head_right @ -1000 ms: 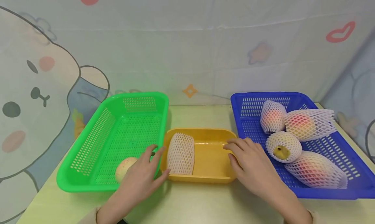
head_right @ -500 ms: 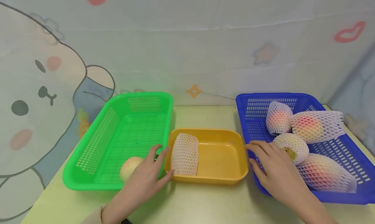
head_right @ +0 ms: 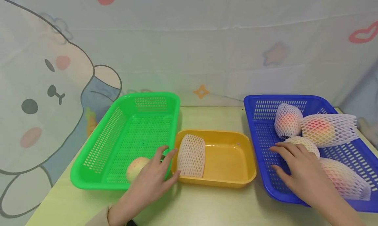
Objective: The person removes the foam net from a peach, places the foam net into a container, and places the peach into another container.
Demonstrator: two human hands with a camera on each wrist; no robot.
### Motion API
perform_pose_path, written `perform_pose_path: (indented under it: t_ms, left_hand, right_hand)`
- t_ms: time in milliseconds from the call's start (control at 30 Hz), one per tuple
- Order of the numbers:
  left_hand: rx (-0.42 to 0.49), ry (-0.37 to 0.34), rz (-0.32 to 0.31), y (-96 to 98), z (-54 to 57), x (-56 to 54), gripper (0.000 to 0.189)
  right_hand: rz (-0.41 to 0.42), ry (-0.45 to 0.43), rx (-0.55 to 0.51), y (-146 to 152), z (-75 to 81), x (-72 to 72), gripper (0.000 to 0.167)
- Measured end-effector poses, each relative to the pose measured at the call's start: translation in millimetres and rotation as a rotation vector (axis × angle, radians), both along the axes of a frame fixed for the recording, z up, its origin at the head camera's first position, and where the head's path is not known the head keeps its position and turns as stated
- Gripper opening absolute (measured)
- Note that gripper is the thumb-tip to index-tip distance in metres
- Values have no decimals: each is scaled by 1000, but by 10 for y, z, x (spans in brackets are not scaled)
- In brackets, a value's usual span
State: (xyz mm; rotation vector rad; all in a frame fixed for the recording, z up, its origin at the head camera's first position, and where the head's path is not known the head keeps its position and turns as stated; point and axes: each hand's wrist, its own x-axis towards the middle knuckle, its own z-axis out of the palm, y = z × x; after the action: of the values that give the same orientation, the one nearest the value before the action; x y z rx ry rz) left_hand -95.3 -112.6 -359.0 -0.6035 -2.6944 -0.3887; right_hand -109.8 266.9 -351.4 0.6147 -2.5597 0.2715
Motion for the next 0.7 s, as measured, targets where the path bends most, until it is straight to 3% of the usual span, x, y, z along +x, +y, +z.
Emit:
perform_pose_path:
  t_ms: [233, 467, 700]
  left_hand:
    - [-7, 5, 3, -11, 8, 2, 58]
    - [-10, 5, 6, -9, 0, 5, 58]
    - [-21, -10, 13, 2, -1, 11, 59]
  right_hand:
    - [-92, -73, 59, 149, -17, -48, 55]
    - [-62, -44, 78, 262, -55, -67, 63]
    - [-110, -65, 140, 408, -72, -99, 74]
